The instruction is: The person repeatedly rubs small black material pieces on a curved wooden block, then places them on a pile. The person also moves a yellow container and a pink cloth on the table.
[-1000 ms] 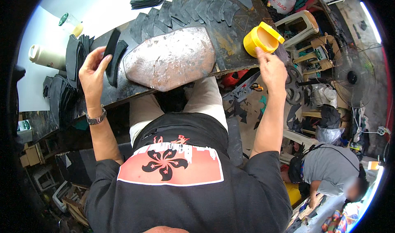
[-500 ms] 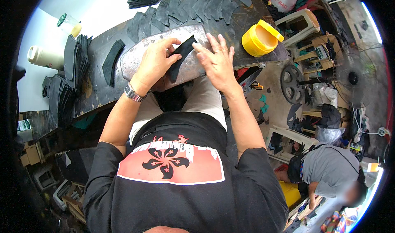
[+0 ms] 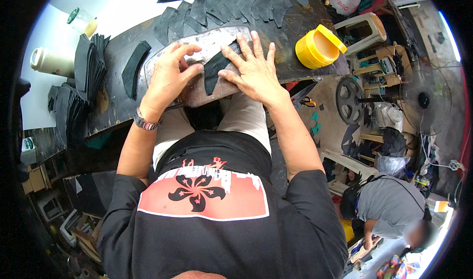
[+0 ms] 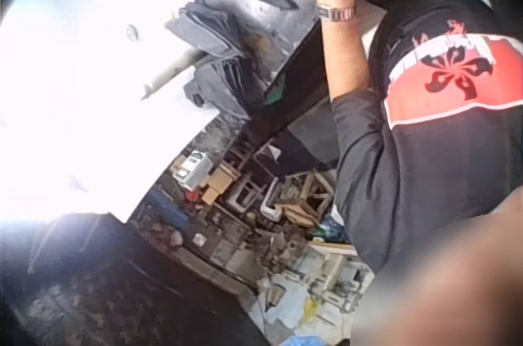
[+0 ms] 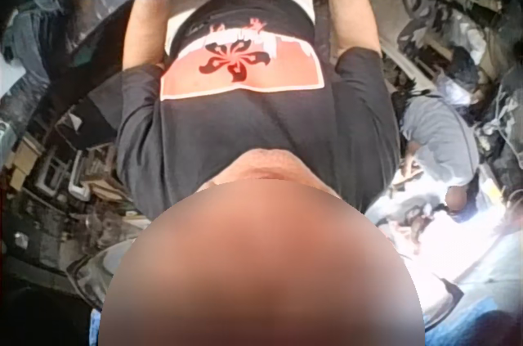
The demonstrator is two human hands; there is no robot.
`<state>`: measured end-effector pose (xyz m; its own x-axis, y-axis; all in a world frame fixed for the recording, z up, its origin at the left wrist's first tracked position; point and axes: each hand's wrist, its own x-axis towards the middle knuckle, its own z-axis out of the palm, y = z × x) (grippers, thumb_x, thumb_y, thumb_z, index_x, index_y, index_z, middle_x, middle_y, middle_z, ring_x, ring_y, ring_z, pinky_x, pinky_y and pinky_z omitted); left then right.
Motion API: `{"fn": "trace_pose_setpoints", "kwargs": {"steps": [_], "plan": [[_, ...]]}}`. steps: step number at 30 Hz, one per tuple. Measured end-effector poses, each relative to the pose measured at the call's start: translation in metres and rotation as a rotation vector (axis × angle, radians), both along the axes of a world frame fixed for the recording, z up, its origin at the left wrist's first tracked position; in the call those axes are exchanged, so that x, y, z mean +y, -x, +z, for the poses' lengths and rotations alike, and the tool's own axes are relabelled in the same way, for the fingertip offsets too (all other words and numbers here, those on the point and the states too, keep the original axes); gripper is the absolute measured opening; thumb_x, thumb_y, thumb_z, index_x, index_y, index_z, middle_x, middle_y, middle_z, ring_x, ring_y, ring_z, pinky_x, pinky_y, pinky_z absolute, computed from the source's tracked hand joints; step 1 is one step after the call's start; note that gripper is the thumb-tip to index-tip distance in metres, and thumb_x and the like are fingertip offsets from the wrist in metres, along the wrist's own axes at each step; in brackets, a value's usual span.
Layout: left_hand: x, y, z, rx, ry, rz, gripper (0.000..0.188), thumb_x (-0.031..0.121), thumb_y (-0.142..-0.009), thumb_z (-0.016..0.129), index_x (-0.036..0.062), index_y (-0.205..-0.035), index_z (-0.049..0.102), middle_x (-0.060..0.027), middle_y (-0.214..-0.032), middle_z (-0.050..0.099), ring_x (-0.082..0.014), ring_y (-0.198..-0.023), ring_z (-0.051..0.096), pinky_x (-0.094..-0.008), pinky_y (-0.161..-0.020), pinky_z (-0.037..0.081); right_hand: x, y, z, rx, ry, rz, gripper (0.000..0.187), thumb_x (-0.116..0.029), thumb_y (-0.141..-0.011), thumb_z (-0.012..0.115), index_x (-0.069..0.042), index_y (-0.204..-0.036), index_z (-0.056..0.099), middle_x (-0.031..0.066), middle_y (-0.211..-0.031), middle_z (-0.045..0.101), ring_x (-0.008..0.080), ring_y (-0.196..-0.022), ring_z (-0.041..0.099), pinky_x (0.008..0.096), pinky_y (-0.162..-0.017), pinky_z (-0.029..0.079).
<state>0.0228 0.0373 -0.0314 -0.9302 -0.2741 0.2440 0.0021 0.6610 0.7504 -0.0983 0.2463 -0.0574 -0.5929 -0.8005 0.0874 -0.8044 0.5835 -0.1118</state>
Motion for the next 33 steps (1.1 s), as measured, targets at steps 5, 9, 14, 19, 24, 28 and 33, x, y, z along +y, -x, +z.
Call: {"fn": "trace_pose_setpoints", "kwargs": {"steps": [5,9,14,19,24,28,33], "plan": [[-0.017,0.004,-0.001,0.056,-0.011,-0.041,0.024,0.005,-0.090,0.065,0.0089,-0.112,0.071,-0.0113,-0.111,0.063,-0.0248,-0.093,0.066,-0.0349,-0.085,0.054,-0.002,-0.009,0.001,0.008,-0.017,0.141,0.064,-0.067,-0.096,0.046,-0.040,-0.154,0.041,0.0089,-0.169,0.017,0.0348,-0.157,0.001,0.0683,-0.119,-0.002],[-0.020,0.016,-0.008,0.104,0.079,-0.153,0.025,0.001,-0.087,0.059,0.0092,-0.105,0.074,-0.0147,-0.114,0.062,-0.0322,-0.108,0.062,-0.0397,-0.095,0.050,-0.003,-0.017,0.001,-0.041,-0.005,0.221,0.064,-0.070,-0.095,0.044,-0.041,-0.153,0.043,0.0100,-0.169,0.017,0.0362,-0.157,0.001,0.0694,-0.118,-0.003],[-0.020,0.021,-0.014,0.108,0.257,-0.273,0.022,0.000,-0.085,0.062,0.0078,-0.102,0.075,-0.0136,-0.119,0.060,-0.0323,-0.115,0.059,-0.0402,-0.102,0.046,0.005,-0.027,0.000,-0.060,0.011,0.288,0.068,-0.075,-0.093,0.040,-0.041,-0.152,0.045,0.0107,-0.169,0.017,0.0387,-0.156,0.001,0.0707,-0.117,-0.004],[-0.010,0.021,-0.014,0.110,0.314,-0.209,0.014,0.010,-0.080,0.072,0.0078,-0.094,0.074,-0.0126,-0.118,0.061,-0.0329,-0.115,0.057,-0.0416,-0.101,0.045,0.017,-0.043,0.002,-0.120,0.033,0.275,0.062,-0.072,-0.092,0.047,-0.043,-0.147,0.050,0.0091,-0.168,0.021,0.0380,-0.156,0.003,0.0720,-0.116,-0.005],[-0.001,0.027,-0.013,0.093,0.331,-0.134,0.016,0.014,-0.080,0.075,0.0079,-0.095,0.074,-0.0125,-0.118,0.062,-0.0324,-0.115,0.057,-0.0417,-0.102,0.045,0.034,-0.024,0.013,-0.374,0.264,0.221,0.051,-0.066,-0.098,0.044,-0.034,-0.125,0.073,0.0084,-0.161,0.038,0.0371,-0.155,0.011,0.0692,-0.118,-0.003],[0.004,0.029,-0.012,0.061,0.339,-0.098,0.022,0.014,-0.079,0.075,0.0073,-0.100,0.076,-0.0123,-0.119,0.062,-0.0315,-0.116,0.057,-0.0407,-0.103,0.045,0.028,-0.001,0.003,-0.449,0.535,-0.107,0.058,-0.061,-0.104,0.033,-0.025,-0.135,0.067,0.0120,-0.162,0.036,0.0367,-0.155,0.013,0.0696,-0.117,0.001],[0.003,0.030,-0.014,0.024,0.304,-0.135,0.026,0.012,-0.079,0.075,0.0061,-0.104,0.076,-0.0125,-0.118,0.063,-0.0318,-0.116,0.058,-0.0406,-0.103,0.045,0.009,-0.009,-0.015,-0.251,0.326,-0.171,0.059,-0.060,-0.103,0.038,-0.022,-0.145,0.057,0.0165,-0.164,0.030,0.0381,-0.155,0.010,0.0723,-0.115,0.000]]}}
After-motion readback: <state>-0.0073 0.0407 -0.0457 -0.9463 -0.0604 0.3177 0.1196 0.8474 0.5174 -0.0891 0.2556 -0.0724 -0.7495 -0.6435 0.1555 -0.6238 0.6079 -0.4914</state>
